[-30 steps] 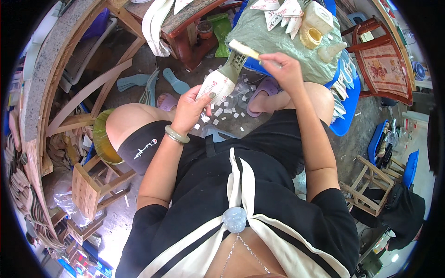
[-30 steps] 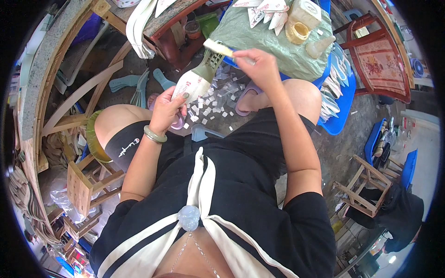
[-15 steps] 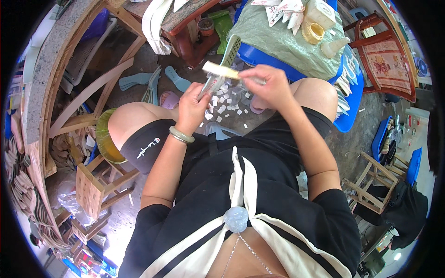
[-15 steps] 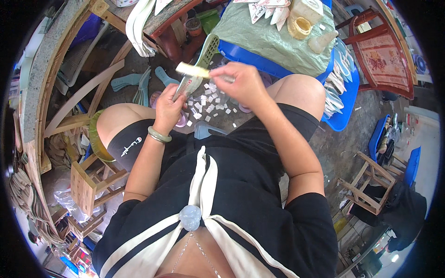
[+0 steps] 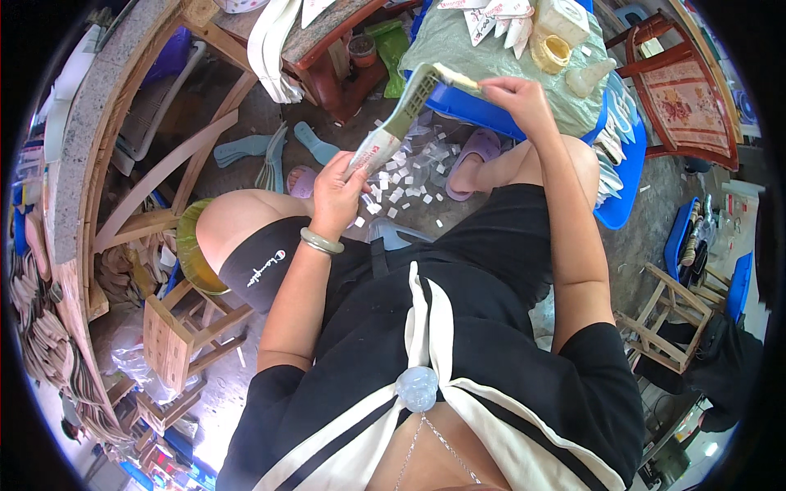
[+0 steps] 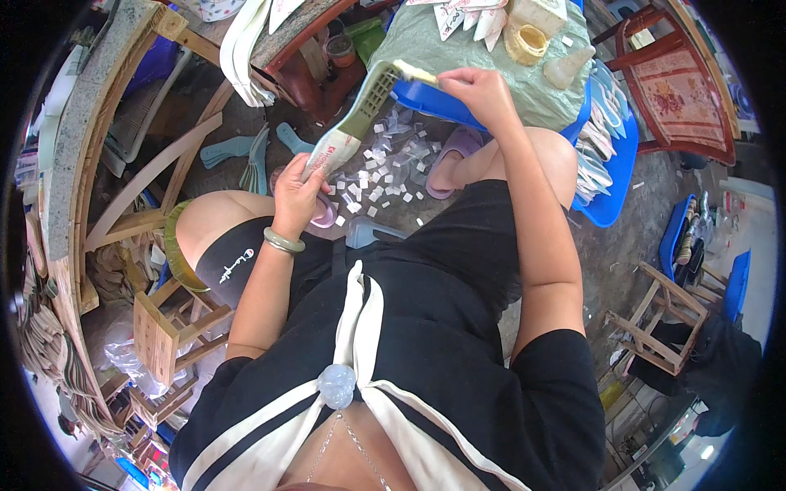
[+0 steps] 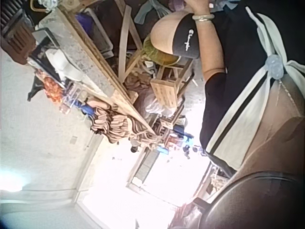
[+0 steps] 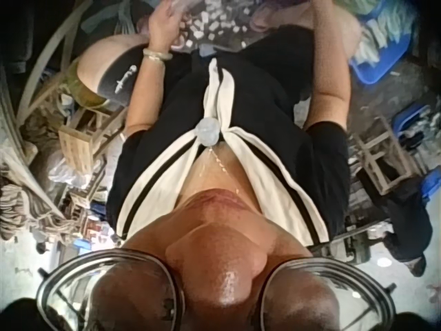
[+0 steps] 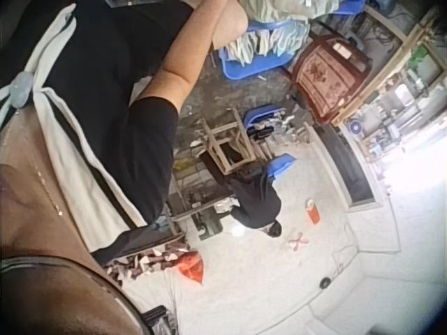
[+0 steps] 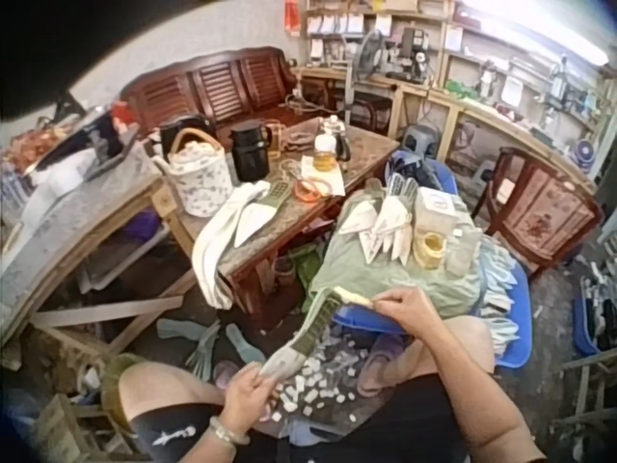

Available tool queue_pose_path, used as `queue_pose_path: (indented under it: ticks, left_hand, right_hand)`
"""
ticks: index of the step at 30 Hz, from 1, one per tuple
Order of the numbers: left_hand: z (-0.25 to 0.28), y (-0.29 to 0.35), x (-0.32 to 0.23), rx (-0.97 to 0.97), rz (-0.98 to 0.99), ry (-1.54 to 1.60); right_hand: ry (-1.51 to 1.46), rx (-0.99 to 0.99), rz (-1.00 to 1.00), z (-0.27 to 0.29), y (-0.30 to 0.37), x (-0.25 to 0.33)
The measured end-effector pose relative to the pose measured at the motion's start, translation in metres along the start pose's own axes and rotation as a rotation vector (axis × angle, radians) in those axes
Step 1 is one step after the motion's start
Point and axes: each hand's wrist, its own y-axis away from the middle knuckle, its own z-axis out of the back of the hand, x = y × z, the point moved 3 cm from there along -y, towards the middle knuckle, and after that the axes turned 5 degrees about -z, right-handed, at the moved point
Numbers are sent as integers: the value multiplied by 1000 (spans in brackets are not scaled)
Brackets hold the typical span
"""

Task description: Applying glue or adhesive to shoe insoles using a brush.

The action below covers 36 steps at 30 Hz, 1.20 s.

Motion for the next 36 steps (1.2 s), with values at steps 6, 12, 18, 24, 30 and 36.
queue_pose_path:
  ticks: [6, 12, 18, 24, 30, 36]
  left_hand:
    - [8, -7, 4, -118, 255, 518]
    - [-1, -8, 9, -98, 395, 1217]
    - [-24, -19, 12, -59, 519, 1440]
    - [-48, -29, 4, -37, 595, 1622]
    - [-82, -55, 17, 25, 654, 1710]
    - [-136, -100, 23, -76, 741, 1555]
  right_hand:
    - [-259, 170, -46, -2, 34, -2]
    - [-365, -40, 95, 5, 13, -5]
    - [-299, -126, 168, -2, 5, -13]
    - [-246, -195, 308, -12, 27, -17]
    - [-327, -59, 243, -28, 60, -12]
    - [-406, -53, 84, -8, 71, -30]
